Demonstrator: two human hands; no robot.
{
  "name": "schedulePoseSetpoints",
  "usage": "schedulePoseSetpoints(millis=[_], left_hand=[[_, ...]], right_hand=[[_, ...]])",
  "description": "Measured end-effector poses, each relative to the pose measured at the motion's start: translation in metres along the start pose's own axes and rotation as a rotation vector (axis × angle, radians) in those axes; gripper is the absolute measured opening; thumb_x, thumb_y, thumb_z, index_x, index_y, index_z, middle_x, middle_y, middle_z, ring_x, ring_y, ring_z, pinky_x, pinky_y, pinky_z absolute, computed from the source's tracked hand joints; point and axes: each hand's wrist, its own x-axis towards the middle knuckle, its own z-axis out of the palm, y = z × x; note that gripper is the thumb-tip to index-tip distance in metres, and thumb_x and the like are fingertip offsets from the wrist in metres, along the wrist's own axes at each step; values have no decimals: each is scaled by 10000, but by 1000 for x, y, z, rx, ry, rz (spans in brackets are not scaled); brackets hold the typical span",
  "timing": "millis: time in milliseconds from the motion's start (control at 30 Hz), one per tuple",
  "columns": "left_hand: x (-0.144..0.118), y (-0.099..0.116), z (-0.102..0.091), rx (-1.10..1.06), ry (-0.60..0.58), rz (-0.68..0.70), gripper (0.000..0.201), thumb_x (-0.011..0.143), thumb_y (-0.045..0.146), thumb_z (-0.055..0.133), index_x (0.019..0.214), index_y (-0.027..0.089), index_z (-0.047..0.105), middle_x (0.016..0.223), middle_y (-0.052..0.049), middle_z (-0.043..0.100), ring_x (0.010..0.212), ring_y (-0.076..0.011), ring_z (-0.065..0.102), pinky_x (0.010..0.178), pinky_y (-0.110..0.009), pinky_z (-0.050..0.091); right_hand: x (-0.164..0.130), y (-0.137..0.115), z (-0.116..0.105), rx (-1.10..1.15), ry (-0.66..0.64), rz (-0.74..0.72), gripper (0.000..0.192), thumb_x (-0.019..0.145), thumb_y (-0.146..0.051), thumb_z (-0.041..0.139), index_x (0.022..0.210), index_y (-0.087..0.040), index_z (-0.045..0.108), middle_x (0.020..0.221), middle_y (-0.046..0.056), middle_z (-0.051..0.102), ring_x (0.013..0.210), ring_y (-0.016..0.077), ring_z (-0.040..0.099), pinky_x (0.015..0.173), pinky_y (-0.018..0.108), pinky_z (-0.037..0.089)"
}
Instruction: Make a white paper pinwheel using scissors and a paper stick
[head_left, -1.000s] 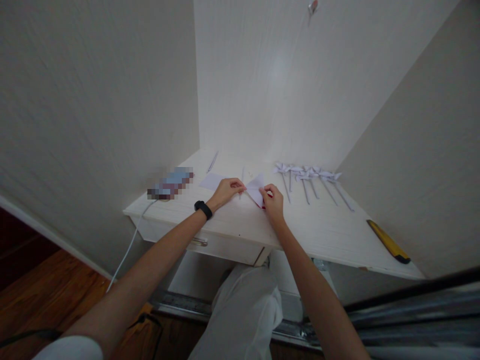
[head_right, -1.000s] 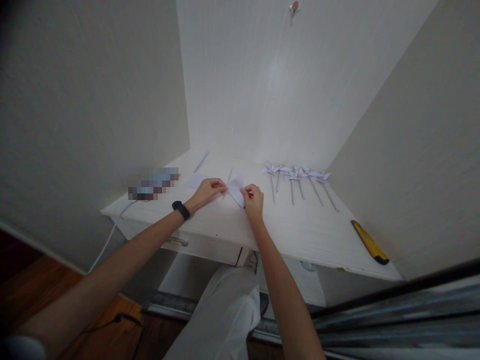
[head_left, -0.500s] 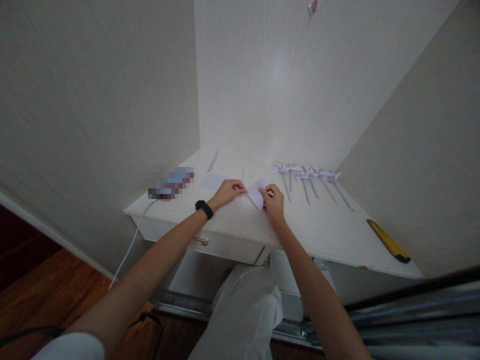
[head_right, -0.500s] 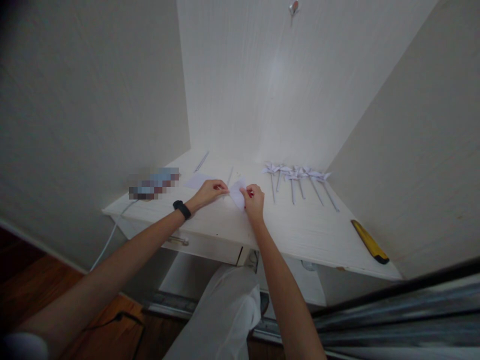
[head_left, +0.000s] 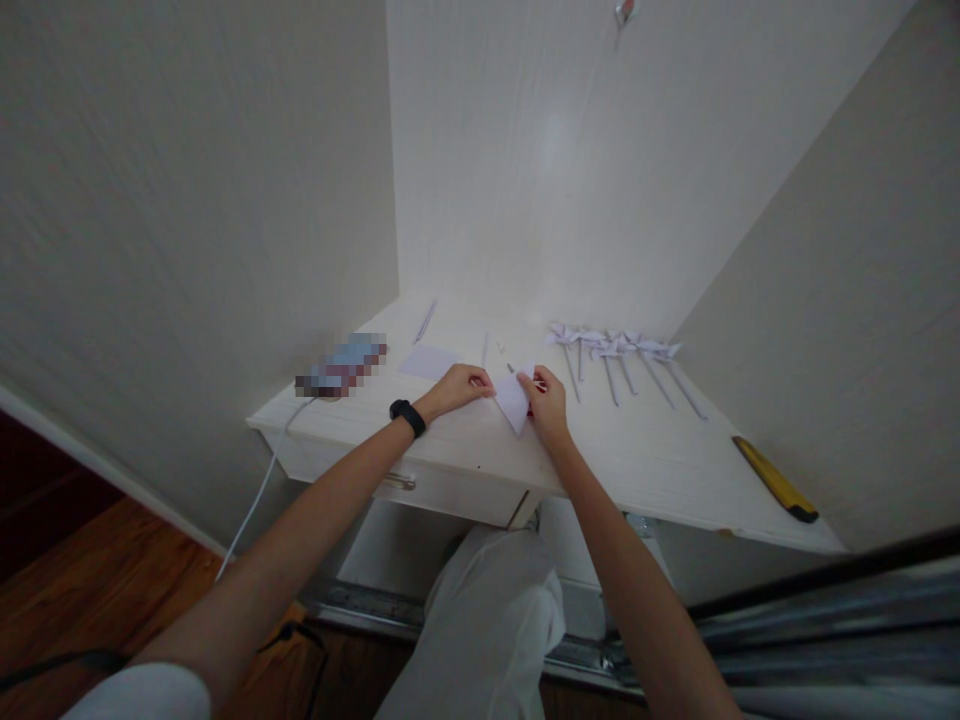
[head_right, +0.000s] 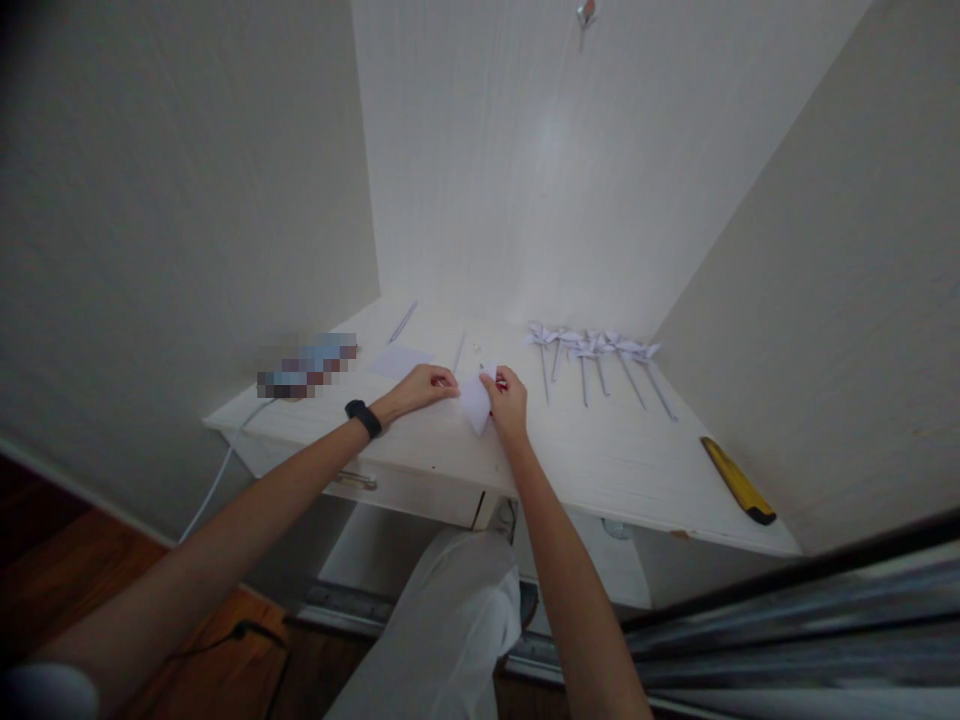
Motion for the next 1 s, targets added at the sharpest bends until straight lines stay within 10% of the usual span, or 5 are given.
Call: schedulePoseSetpoints(millis=[1000], left_hand=[[-2, 8, -4, 51, -36, 27, 145, 709, 272, 665, 739, 134, 697, 735, -45, 689, 682, -139, 587, 682, -255, 434]], right_hand=[[0, 4, -3, 8, 74, -11, 185, 786, -344, 471, 739, -185, 553, 620, -18, 469, 582, 140, 435, 543, 254, 330]])
